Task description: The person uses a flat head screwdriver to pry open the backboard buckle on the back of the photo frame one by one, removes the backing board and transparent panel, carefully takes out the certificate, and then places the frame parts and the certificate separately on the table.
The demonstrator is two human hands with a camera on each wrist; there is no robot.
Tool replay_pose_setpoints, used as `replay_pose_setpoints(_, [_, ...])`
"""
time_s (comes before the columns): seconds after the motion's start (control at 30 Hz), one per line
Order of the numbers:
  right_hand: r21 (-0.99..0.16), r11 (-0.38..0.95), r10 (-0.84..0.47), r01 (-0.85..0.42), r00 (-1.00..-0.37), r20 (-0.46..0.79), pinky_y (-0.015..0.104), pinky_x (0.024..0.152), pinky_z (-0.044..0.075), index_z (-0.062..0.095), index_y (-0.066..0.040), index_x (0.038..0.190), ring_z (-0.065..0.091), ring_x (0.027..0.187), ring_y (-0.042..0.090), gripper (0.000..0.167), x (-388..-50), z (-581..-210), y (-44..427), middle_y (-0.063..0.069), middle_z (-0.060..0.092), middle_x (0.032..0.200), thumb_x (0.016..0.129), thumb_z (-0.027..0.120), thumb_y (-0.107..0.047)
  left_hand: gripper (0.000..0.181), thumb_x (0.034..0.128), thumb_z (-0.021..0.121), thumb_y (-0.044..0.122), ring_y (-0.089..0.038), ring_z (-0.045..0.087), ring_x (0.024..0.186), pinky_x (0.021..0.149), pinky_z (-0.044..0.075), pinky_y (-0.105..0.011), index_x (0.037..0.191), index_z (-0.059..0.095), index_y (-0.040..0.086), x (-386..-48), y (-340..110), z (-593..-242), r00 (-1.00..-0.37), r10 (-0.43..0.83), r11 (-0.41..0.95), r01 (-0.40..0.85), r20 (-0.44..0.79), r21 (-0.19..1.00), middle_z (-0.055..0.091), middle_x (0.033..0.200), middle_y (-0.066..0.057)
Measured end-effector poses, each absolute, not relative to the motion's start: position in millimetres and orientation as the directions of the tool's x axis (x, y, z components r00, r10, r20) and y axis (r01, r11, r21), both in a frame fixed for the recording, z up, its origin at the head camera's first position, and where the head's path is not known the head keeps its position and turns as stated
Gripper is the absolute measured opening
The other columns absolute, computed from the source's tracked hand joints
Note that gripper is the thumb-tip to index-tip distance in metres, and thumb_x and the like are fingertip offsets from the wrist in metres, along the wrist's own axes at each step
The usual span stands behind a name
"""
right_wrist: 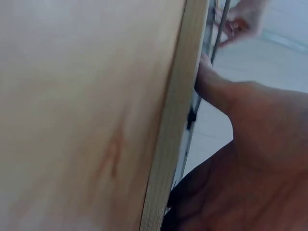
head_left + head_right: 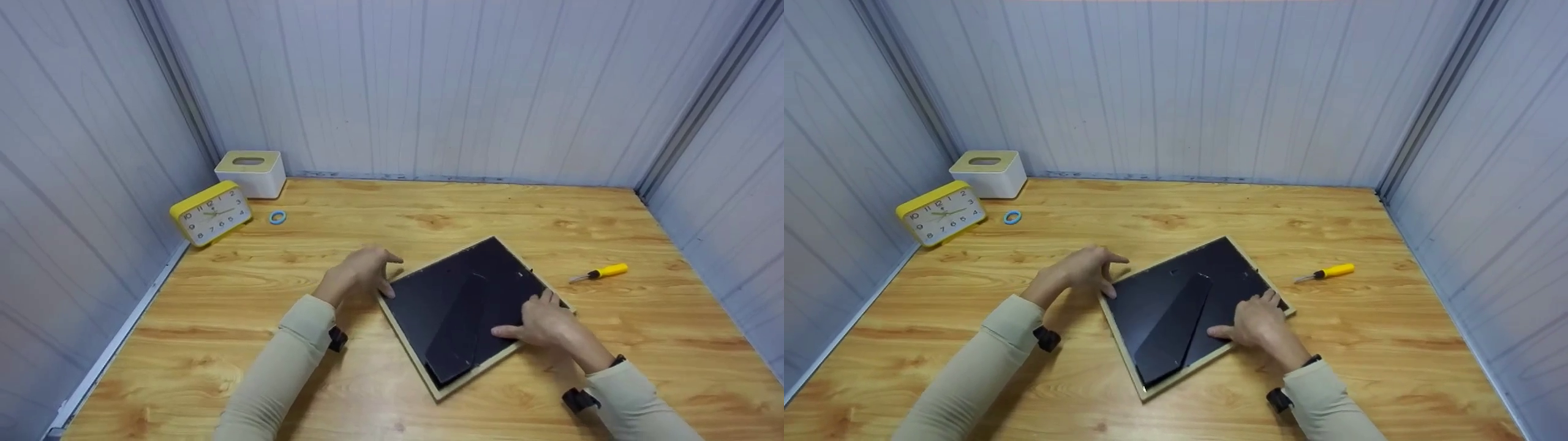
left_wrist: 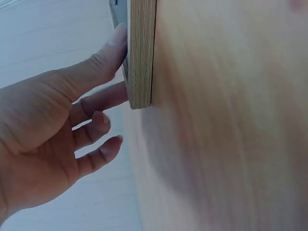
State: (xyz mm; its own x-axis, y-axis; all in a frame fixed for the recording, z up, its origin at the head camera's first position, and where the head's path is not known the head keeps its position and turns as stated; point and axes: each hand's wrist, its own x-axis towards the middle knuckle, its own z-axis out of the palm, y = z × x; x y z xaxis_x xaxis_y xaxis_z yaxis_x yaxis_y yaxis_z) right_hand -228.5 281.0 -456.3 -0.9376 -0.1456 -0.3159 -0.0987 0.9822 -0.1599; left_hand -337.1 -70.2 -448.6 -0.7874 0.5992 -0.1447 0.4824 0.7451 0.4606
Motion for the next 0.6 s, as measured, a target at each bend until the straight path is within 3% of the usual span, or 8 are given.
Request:
replay_pose_setpoints(0.1, [-0.212, 0.970, -0.187, -0.122, -0.929, -0.319, 0.069, 0.100, 0.035, 0.029, 0.030, 0.138, 0.015, 0.136, 0.065, 0.125, -238, -458, 287, 0.056, 0.013, 0.142, 0.079, 0.065, -0.075, 0.085, 0.0817, 0.083, 0.011, -0.018, 0.052, 0.043, 0.054, 0.046, -0.025, 0.154, 0.040, 0.014, -329, -72, -446, -0.762, 0.609, 0.718, 0.411, -0.221, 0.562, 0.061, 0.054, -0.004])
replay_pose_setpoints(0.17, [-0.254, 0.958, -0.216, -0.133, -0.918, -0.333, 0.068, 0.106, 0.029, 0.023, 0.027, 0.143, 0.010, 0.139, 0.063, 0.127, -246, -457, 292, 0.053, 0.006, 0.146, 0.078, 0.068, -0.073, 0.090, 0.0824, 0.082, 0.008, -0.016, 0.045, 0.041, 0.054, 0.043, -0.024, 0.157, 0.033, 0.016, -323, -72, -446, -0.732, 0.631, 0.698, 0.392, -0.257, 0.599, 0.058, 0.053, -0.002])
replay_pose_setpoints(0.27, [-0.317, 0.939, -0.251, -0.133, -0.895, -0.369, 0.066, 0.111, 0.021, 0.015, 0.021, 0.149, 0.003, 0.142, 0.058, 0.127, -260, -455, 301, 0.046, -0.003, 0.153, 0.077, 0.073, -0.068, 0.101, 0.0813, 0.084, 0.015, -0.010, 0.052, 0.050, 0.063, 0.049, -0.026, 0.161, 0.022, 0.016, -313, -69, -446, -0.692, 0.657, 0.704, 0.422, -0.299, 0.571, 0.064, 0.064, 0.000])
replay_pose_setpoints(0.3, [-0.337, 0.932, -0.265, -0.134, -0.886, -0.380, 0.066, 0.112, 0.018, 0.014, 0.019, 0.150, 0.001, 0.143, 0.057, 0.127, -264, -454, 304, 0.043, -0.005, 0.154, 0.077, 0.074, -0.066, 0.109, 0.0777, 0.087, 0.020, -0.010, 0.057, 0.056, 0.069, 0.052, -0.026, 0.162, 0.018, 0.016, -309, -67, -446, -0.686, 0.666, 0.714, 0.472, -0.294, 0.517, 0.070, 0.076, 0.000])
replay_pose_setpoints(0.37, [-0.373, 0.917, -0.297, -0.141, -0.867, -0.401, 0.065, 0.113, 0.015, 0.011, 0.015, 0.153, -0.001, 0.144, 0.054, 0.125, -274, -451, 309, 0.039, -0.009, 0.157, 0.077, 0.077, -0.060, 0.118, 0.0748, 0.088, 0.033, -0.015, 0.068, 0.095, 0.090, 0.053, -0.033, 0.163, 0.010, 0.018, -300, -61, -446, -0.683, 0.661, 0.740, 0.522, -0.311, 0.424, 0.071, 0.116, -0.008])
replay_pose_setpoints(0.5, [-0.412, 0.892, -0.367, -0.187, -0.832, -0.417, 0.065, 0.113, 0.015, 0.011, 0.012, 0.155, -0.001, 0.144, 0.055, 0.125, -293, -448, 314, 0.035, -0.008, 0.159, 0.073, 0.085, -0.048, 0.128, 0.0699, 0.083, 0.059, -0.031, 0.039, 0.138, 0.105, 0.042, -0.045, 0.163, 0.002, 0.026, -279, -47, -446, -0.691, 0.632, 0.773, 0.597, -0.351, 0.217, 0.024, 0.162, -0.014])
replay_pose_setpoints(0.53, [-0.418, 0.886, -0.382, -0.199, -0.824, -0.418, 0.065, 0.113, 0.016, 0.011, 0.011, 0.155, 0.000, 0.144, 0.055, 0.125, -297, -448, 315, 0.035, -0.007, 0.159, 0.073, 0.086, -0.046, 0.128, 0.0686, 0.081, 0.064, -0.034, 0.028, 0.145, 0.109, 0.038, -0.048, 0.163, 0.002, 0.028, -274, -43, -447, -0.688, 0.629, 0.770, 0.615, -0.362, 0.170, 0.014, 0.165, -0.013])
replay_pose_setpoints(0.6, [-0.437, 0.874, -0.407, -0.213, -0.812, -0.418, 0.065, 0.113, 0.016, 0.011, 0.010, 0.156, 0.000, 0.144, 0.055, 0.126, -304, -448, 315, 0.034, -0.007, 0.160, 0.071, 0.088, -0.042, 0.130, 0.0661, 0.078, 0.072, -0.036, 0.025, 0.146, 0.111, 0.036, -0.050, 0.163, 0.002, 0.029, -267, -37, -447, -0.675, 0.635, 0.750, 0.655, -0.375, 0.091, 0.005, 0.167, -0.008])
